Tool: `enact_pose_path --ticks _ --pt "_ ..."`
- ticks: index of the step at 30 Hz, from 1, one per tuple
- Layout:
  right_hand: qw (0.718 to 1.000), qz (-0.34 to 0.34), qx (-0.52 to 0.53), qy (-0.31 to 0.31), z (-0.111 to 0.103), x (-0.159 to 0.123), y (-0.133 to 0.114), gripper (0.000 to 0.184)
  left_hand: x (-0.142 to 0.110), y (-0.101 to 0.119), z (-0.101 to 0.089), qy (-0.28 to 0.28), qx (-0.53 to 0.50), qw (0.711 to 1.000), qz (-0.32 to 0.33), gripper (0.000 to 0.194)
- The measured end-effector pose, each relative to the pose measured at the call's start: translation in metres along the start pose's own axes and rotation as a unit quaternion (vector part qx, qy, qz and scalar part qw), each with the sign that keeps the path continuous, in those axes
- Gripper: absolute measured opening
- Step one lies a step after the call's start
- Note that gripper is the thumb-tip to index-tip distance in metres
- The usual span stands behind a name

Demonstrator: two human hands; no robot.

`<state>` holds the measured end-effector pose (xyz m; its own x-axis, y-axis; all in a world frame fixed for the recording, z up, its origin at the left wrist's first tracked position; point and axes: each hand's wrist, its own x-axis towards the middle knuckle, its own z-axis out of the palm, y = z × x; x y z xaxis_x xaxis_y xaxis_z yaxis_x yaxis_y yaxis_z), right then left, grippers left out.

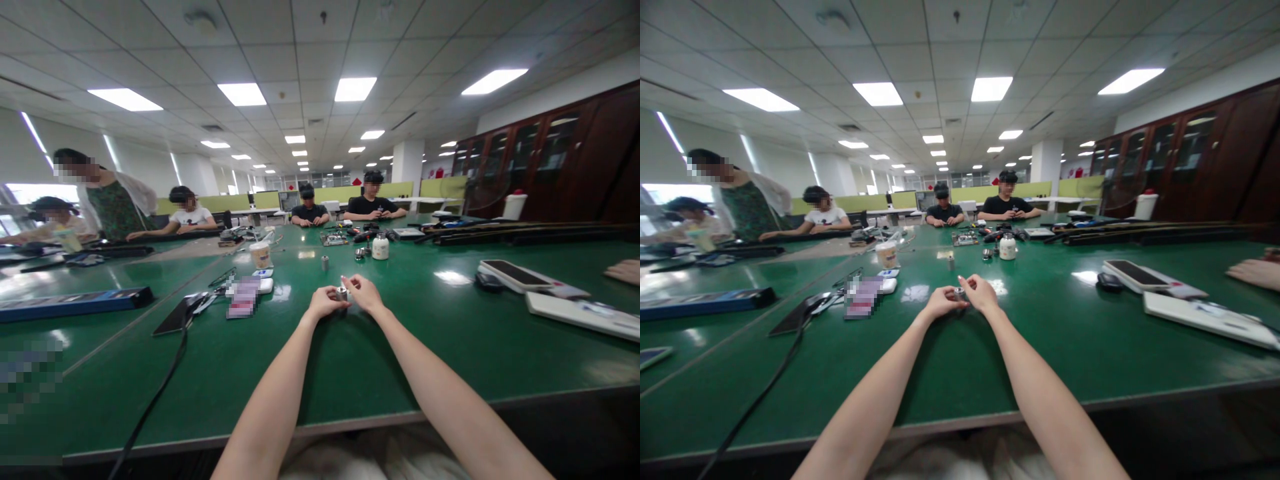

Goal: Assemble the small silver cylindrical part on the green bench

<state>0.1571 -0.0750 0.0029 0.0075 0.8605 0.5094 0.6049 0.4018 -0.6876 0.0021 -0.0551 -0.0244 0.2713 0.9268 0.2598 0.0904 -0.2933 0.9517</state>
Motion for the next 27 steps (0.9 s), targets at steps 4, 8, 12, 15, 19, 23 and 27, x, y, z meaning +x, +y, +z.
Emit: enact_pose_path --ticks 4,8,12,15,19,23,27 --pt "0.999 -0.024 0.000 -0.041 0.003 0.000 0.000 0.022 0.001 -0.002 0.000 0.004 0.014 1.000 0.005 0.045" --pt "0.999 -0.048 -0.011 0.009 0.001 0.003 -0.002 0.022 0.002 -0.004 0.000 -0.003 0.015 1.000 0.009 0.046" --pt "0.995 -0.031 -0.027 0.087 -0.007 0.006 0.005 0.028 0.001 -0.003 0.000 0.011 0.044 0.999 0.010 0.048" --pt "0.989 0.029 -0.140 0.040 -0.011 0.002 0.018 0.024 0.000 -0.002 0.000 0.014 0.058 0.998 0.012 0.049" --pt "0.972 0.076 -0.222 -0.028 -0.007 -0.004 0.034 0.020 0.000 -0.001 0.000 0.018 0.059 0.998 0.016 0.051" --pt "0.981 0.075 -0.177 0.001 -0.005 0.000 0.038 0.023 0.001 -0.003 0.000 0.018 0.047 0.999 0.014 0.052" --pt "0.997 0.025 -0.037 0.061 -0.007 0.010 0.031 0.027 0.003 -0.006 -0.001 0.015 0.041 0.999 0.009 0.052"
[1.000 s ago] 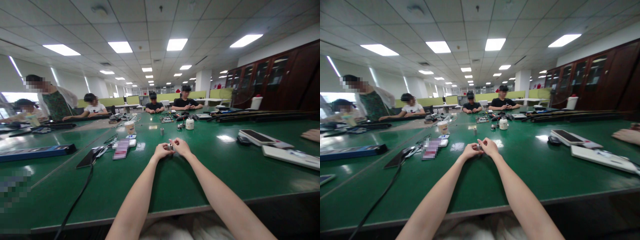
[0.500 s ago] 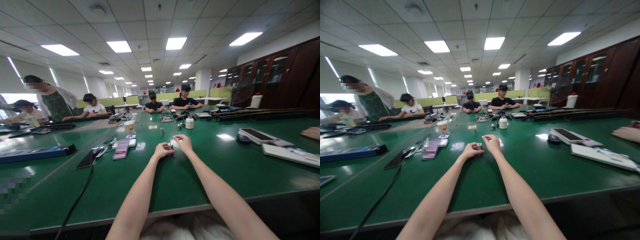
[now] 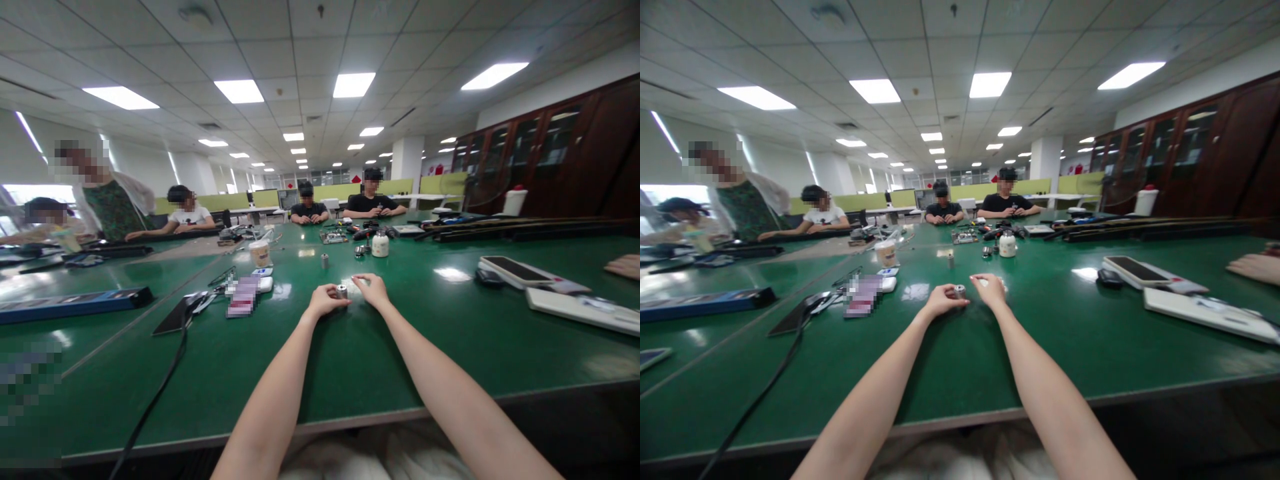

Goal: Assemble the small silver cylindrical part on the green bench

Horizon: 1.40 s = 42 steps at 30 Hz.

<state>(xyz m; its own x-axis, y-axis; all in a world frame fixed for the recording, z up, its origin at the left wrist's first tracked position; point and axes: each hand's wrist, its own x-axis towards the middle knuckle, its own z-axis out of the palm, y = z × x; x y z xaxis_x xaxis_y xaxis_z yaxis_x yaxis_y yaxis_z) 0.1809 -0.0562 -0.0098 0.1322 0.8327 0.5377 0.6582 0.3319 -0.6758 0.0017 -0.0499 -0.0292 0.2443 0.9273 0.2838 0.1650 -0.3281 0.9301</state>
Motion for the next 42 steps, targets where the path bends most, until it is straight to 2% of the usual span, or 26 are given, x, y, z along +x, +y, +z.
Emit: enact_pose_path --ticks 3,6,11,18,22,25,27,31,33,38,42 --pt "0.997 -0.064 0.049 -0.009 0.000 0.002 -0.012 0.025 0.001 -0.001 0.000 -0.002 0.001 1.000 0.003 0.051" --pt "0.995 -0.088 0.027 -0.044 0.000 -0.001 -0.022 0.022 0.001 -0.002 0.000 -0.013 -0.008 1.000 0.010 0.050" --pt "0.994 -0.070 -0.041 -0.067 -0.001 -0.007 -0.030 0.023 0.000 -0.001 0.000 -0.019 -0.013 1.000 0.016 0.052" --pt "0.994 -0.065 -0.056 -0.064 0.000 -0.012 -0.034 0.023 0.000 0.000 0.000 -0.026 -0.018 0.999 0.016 0.049" --pt "0.996 -0.040 -0.068 -0.028 -0.002 -0.013 -0.037 0.039 -0.002 0.003 0.000 -0.023 -0.028 0.999 0.006 0.047" --pt "0.999 -0.033 -0.031 -0.016 -0.004 -0.012 -0.038 0.050 -0.003 0.005 0.001 -0.017 -0.036 0.999 -0.006 0.048" --pt "0.999 -0.034 -0.005 -0.028 -0.004 -0.012 -0.037 0.046 -0.002 0.005 0.001 -0.014 -0.038 0.999 -0.009 0.048" --pt "0.995 -0.068 -0.024 -0.074 0.001 -0.013 -0.036 0.023 -0.001 0.002 0.001 -0.011 -0.029 1.000 0.003 0.049" --pt "0.994 -0.077 -0.027 -0.068 0.003 -0.013 -0.036 0.018 0.000 0.001 0.001 -0.014 -0.026 1.000 0.006 0.048" --pt "0.999 -0.032 -0.028 0.017 0.000 -0.007 -0.025 0.025 -0.001 0.001 0.001 -0.002 0.003 1.000 0.007 0.048" --pt "0.994 0.034 -0.104 -0.014 0.001 -0.008 -0.003 0.022 -0.001 0.001 0.000 0.002 0.011 1.000 0.008 0.050"
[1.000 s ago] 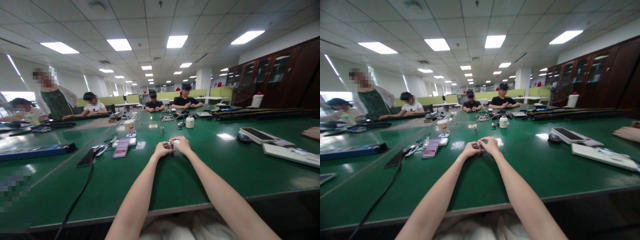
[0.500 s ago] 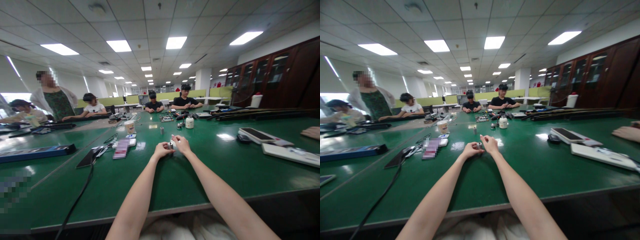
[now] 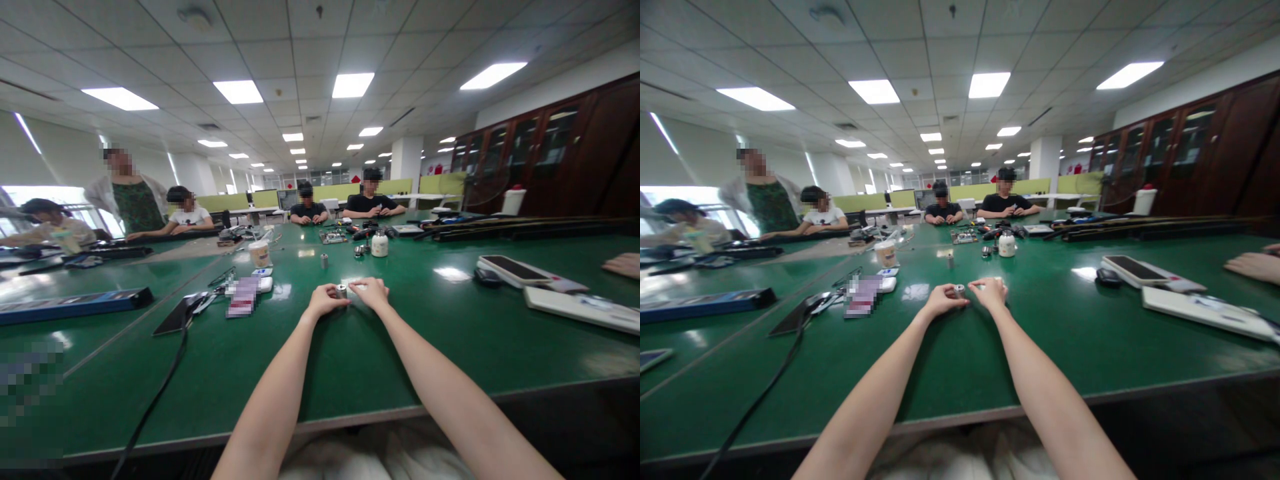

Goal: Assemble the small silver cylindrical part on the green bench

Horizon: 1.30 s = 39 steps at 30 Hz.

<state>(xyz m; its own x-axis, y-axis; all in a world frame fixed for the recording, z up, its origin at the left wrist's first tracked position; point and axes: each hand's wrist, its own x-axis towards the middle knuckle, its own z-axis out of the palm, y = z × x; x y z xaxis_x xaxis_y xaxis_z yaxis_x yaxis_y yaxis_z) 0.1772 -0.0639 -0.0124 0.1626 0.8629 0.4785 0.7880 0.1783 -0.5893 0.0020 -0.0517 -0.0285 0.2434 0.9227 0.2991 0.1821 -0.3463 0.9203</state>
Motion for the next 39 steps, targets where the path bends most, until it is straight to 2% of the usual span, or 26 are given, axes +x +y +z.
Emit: enact_pose_path --ticks 4,8,11,14,17,21,28,35,39 --pt "0.998 0.003 -0.054 -0.036 0.008 -0.003 0.012 0.022 0.000 -0.001 0.000 -0.009 -0.011 1.000 0.001 0.050" --pt "0.998 0.017 -0.037 -0.045 0.007 -0.001 0.010 0.023 -0.001 0.000 -0.001 -0.010 -0.005 1.000 0.005 0.049" --pt "0.996 0.009 0.075 -0.052 0.004 0.003 0.004 0.028 -0.001 0.001 -0.001 -0.011 -0.004 1.000 0.001 0.048" --pt "0.972 -0.052 0.220 -0.067 0.003 0.006 -0.006 0.031 -0.002 0.003 -0.001 -0.014 -0.008 1.000 0.001 0.049" --pt "0.955 -0.101 0.264 -0.087 0.004 0.004 -0.015 0.028 -0.001 0.003 -0.001 -0.020 -0.020 1.000 0.001 0.051" --pt "0.951 -0.118 0.264 -0.109 0.006 0.001 -0.020 0.026 0.000 0.001 -0.001 -0.024 -0.027 0.999 0.001 0.052" --pt "0.966 -0.111 0.213 -0.093 0.007 -0.001 -0.023 0.023 -0.001 0.001 -0.002 -0.025 -0.017 1.000 0.007 0.053" --pt "0.984 -0.057 0.165 -0.043 0.010 -0.005 -0.023 0.033 -0.002 0.002 0.000 -0.009 -0.002 1.000 0.006 0.050" --pt "0.978 -0.087 0.178 -0.073 0.009 -0.004 -0.023 0.029 -0.002 0.002 0.001 -0.004 -0.007 1.000 0.001 0.046"
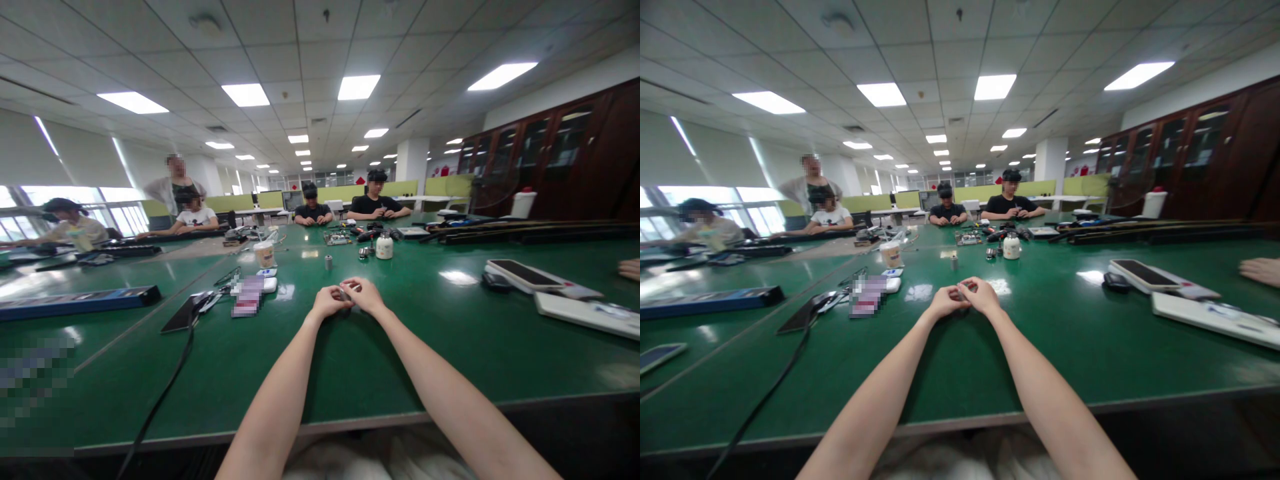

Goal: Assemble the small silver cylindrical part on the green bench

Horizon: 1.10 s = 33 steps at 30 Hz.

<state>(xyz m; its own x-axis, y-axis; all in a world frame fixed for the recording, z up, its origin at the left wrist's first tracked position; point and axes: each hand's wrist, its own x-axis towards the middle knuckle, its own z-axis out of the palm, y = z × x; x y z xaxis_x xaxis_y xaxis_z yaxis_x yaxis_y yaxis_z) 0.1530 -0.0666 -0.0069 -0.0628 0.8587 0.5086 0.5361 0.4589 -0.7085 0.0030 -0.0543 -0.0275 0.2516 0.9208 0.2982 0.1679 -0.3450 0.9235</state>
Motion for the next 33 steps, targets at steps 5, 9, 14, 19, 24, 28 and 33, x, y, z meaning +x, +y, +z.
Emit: enact_pose_path --ticks 5,9,14,19,24,28,33 --pt "0.999 -0.002 -0.032 -0.002 -0.001 0.000 -0.003 0.021 -0.002 0.002 0.000 0.006 -0.002 1.000 0.001 0.044" --pt "0.999 -0.004 -0.035 0.014 0.000 -0.001 -0.005 0.025 -0.002 0.003 0.000 0.004 -0.001 1.000 0.013 0.043" --pt "0.997 -0.034 0.015 0.063 -0.002 0.005 -0.004 0.035 -0.004 0.005 0.001 0.005 0.008 1.000 0.007 0.043" --pt "0.995 0.039 0.006 0.097 -0.003 0.013 0.010 0.035 -0.005 0.005 0.000 0.019 0.032 0.999 0.007 0.040" --pt "0.991 0.067 -0.102 -0.054 -0.006 0.017 0.026 0.021 -0.006 0.004 0.001 0.021 0.037 0.999 0.015 0.040" --pt "0.986 0.050 -0.135 -0.078 -0.021 0.016 0.037 0.027 -0.007 0.004 0.001 0.024 0.060 0.998 0.009 0.041" --pt "0.989 0.016 -0.114 -0.091 -0.033 0.009 0.050 0.027 -0.008 0.006 0.002 0.030 0.071 0.997 -0.006 0.044"
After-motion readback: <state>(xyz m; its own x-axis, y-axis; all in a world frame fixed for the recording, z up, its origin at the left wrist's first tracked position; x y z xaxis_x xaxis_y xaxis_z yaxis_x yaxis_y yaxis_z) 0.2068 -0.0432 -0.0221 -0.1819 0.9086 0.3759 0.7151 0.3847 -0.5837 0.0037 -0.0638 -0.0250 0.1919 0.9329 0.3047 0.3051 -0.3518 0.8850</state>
